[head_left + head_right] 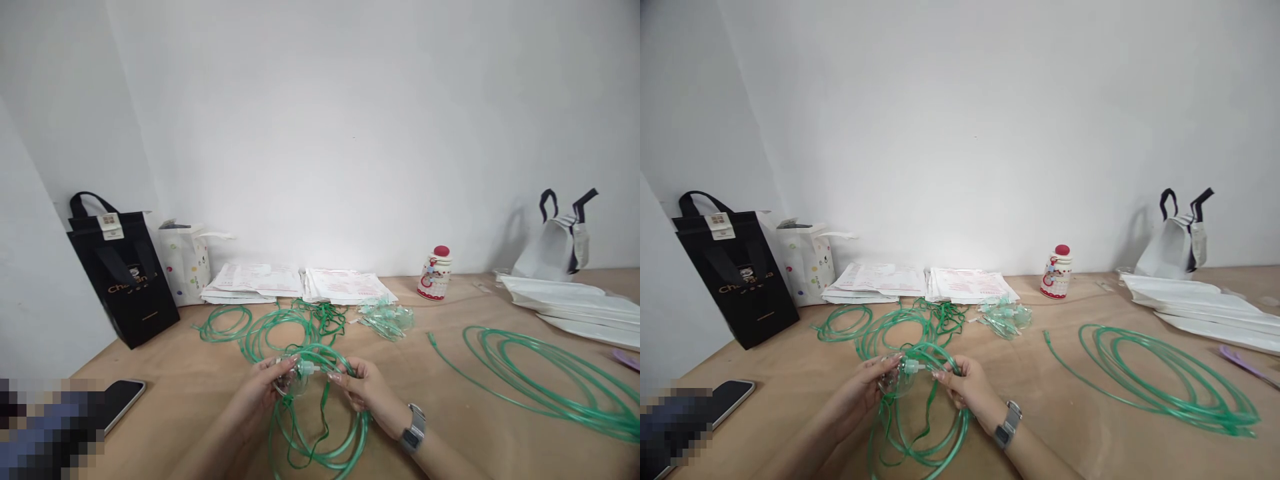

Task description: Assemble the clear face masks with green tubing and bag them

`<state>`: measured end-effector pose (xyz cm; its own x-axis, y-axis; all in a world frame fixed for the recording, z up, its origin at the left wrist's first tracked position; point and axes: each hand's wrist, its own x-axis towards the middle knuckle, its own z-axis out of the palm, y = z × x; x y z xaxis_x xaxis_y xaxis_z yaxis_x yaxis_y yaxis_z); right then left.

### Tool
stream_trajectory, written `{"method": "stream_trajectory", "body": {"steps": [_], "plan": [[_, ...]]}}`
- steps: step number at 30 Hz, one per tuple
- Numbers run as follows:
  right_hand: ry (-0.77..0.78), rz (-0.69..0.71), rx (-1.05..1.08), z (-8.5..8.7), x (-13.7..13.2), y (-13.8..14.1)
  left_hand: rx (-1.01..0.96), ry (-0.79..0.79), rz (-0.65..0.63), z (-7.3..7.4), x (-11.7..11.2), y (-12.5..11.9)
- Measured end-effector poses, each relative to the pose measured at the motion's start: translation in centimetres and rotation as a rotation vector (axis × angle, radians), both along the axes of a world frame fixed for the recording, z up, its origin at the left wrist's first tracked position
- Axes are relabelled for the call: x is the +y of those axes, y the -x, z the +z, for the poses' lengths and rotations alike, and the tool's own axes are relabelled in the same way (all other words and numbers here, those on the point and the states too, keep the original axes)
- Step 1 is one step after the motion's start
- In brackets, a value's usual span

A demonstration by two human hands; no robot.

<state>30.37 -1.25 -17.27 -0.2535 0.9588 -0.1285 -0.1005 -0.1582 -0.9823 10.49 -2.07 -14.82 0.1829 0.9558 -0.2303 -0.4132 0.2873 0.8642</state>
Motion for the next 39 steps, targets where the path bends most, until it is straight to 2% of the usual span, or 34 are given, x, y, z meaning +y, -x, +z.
{"method": "stream_trajectory", "body": {"steps": [13,21,31,39], "plan": [[-0.049,0.042,-0.053,-0.2,-0.1,0.0,0.047,-0.063,-0.027,-0.5,-0.1,-0.5],[-0.121,0.046,-0.129,-1.0,0.3,-0.2,0.155,-0.082,-0.225,0.2,-0.5,-0.1],[-0.268,0.011,-0.23,-1.0,0.0,-0.4,0.328,-0.229,-0.146,-3.1,1.0,-0.7],[-0.329,-0.025,-0.282,-0.6,-0.1,-0.3,0.363,-0.259,-0.099,-3.6,0.6,-1.3]]}}
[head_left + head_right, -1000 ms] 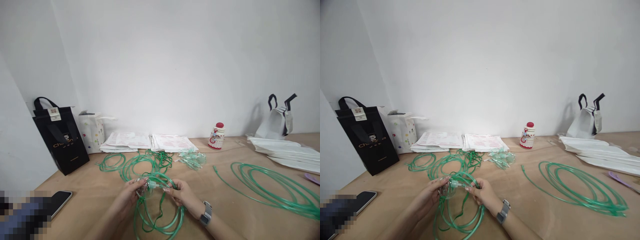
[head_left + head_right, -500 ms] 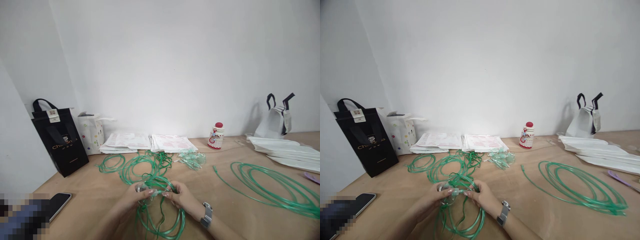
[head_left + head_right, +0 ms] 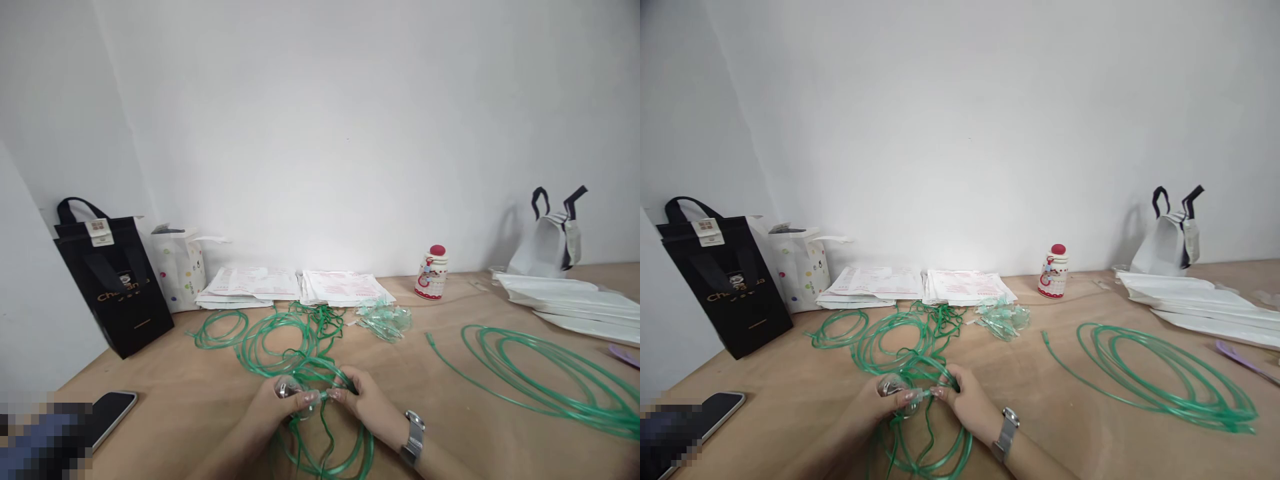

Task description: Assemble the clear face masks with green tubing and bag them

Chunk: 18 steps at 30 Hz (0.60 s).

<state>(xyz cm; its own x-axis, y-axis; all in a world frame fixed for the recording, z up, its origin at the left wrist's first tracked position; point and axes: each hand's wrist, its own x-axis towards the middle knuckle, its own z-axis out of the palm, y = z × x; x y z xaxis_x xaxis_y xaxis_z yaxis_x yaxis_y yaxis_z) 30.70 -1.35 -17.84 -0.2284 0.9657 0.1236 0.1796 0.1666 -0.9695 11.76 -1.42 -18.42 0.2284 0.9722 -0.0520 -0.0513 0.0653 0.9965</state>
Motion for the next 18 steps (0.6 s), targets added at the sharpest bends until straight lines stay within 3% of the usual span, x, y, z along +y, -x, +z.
{"method": "stream_trajectory", "body": {"steps": [14,18], "plan": [[0.181,0.037,0.136,-1.2,-0.2,0.4,-0.026,0.012,0.021,-0.1,0.3,-0.5],[0.24,0.074,0.225,-0.8,-0.4,1.3,-0.111,0.06,-0.005,0.5,0.6,0.3]]}}
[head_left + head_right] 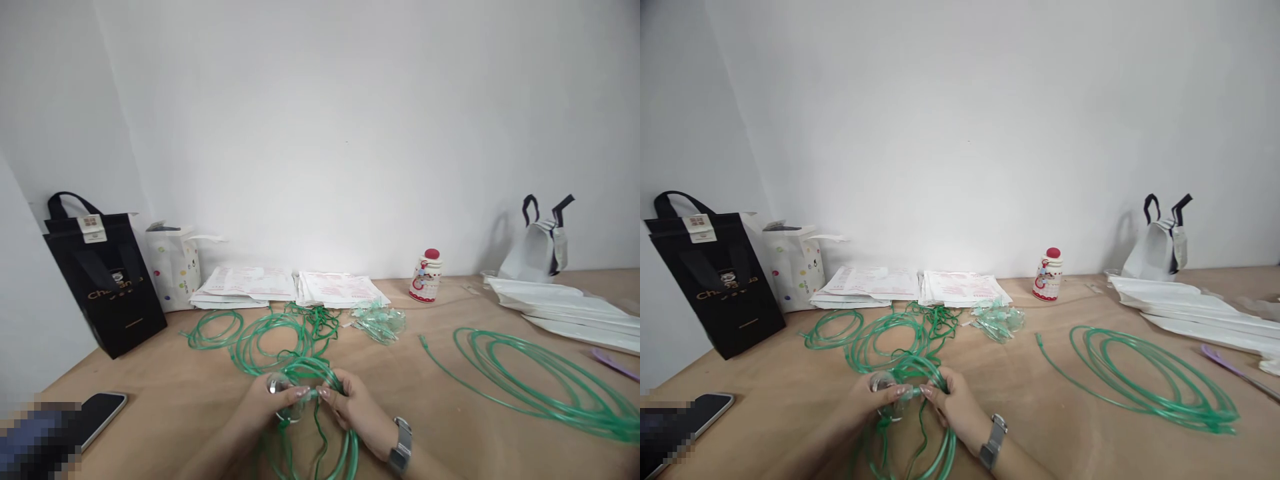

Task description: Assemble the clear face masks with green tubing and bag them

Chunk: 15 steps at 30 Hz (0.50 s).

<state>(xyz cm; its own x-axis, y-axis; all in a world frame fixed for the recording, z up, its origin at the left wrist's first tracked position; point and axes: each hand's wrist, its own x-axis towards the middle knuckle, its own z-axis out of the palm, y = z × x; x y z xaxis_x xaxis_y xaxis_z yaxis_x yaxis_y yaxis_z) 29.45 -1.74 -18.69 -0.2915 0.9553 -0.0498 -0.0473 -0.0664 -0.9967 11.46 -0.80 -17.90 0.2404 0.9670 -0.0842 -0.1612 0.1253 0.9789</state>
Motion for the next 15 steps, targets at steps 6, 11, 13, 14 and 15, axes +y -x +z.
{"method": "stream_trajectory", "body": {"steps": [6,11,13,14,15], "plan": [[0.064,0.063,0.134,0.8,0.8,-0.5,-0.238,0.063,-0.026,1.8,-0.5,1.3],[0.082,0.087,0.187,0.9,1.0,-1.4,-0.296,0.086,-0.046,1.6,-0.5,1.1],[0.091,0.095,0.191,0.8,1.0,-1.3,-0.289,0.091,-0.037,1.4,-0.4,1.0],[0.096,0.098,0.19,0.8,0.9,-1.2,-0.282,0.087,-0.026,1.3,-0.4,0.9],[0.102,0.101,0.187,0.8,0.9,-1.1,-0.274,0.079,-0.012,1.3,-0.4,0.9]]}}
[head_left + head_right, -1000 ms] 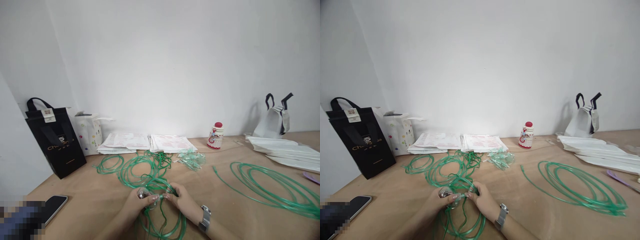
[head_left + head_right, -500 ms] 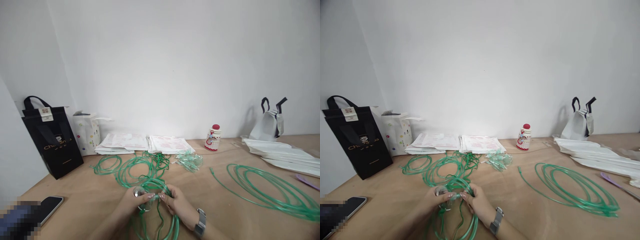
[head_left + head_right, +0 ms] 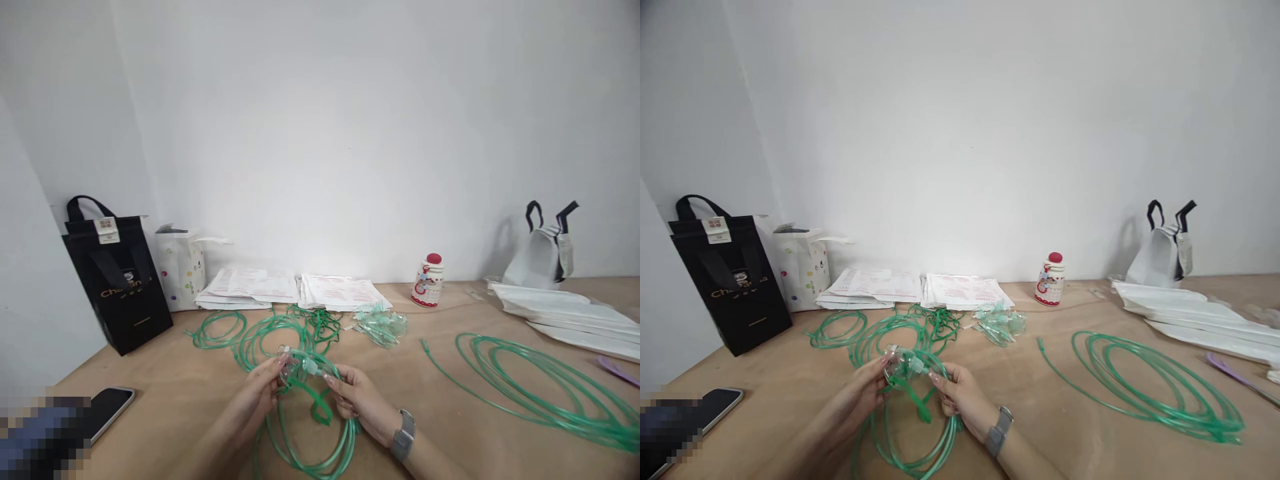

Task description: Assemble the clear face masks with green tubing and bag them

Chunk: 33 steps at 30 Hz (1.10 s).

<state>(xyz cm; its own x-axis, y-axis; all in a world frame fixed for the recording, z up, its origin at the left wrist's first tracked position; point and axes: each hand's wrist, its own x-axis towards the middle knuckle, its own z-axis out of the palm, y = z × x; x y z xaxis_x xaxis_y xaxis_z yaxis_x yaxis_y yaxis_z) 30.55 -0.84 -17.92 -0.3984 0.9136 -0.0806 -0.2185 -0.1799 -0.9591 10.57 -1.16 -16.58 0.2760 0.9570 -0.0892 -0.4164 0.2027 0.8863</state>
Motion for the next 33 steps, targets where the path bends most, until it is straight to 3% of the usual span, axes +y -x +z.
{"method": "stream_trajectory", "body": {"steps": [7,11,14,16,19,22,25,28,33], "plan": [[-0.036,-0.051,0.0,0.3,-0.3,0.2,0.1,-0.093,0.086,0.0,-0.2,-0.1],[-0.137,-0.125,-0.006,2.3,0.1,-0.1,0.187,-0.175,0.283,0.0,0.5,0.5],[-0.253,-0.138,-0.026,6.4,0.7,-0.3,0.193,-0.204,0.48,1.5,2.0,1.1],[-0.349,-0.15,-0.023,10.3,1.0,-0.2,0.18,-0.209,0.544,3.5,3.0,1.2],[-0.486,-0.197,0.026,15.9,1.1,0.3,0.118,-0.216,0.54,7.7,4.0,0.4],[-0.61,-0.315,0.158,18.9,1.0,0.9,0.015,-0.181,0.433,11.4,3.9,-1.0],[-0.665,-0.441,0.275,18.7,1.4,1.1,-0.082,-0.154,0.279,13.1,2.7,-2.5],[-0.65,-0.498,0.31,17.1,2.3,0.9,-0.195,-0.163,0.21,13.2,1.6,-3.4],[-0.567,-0.399,0.245,16.3,2.8,-0.1,-0.295,-0.14,0.104,13.5,0.9,-2.8]]}}
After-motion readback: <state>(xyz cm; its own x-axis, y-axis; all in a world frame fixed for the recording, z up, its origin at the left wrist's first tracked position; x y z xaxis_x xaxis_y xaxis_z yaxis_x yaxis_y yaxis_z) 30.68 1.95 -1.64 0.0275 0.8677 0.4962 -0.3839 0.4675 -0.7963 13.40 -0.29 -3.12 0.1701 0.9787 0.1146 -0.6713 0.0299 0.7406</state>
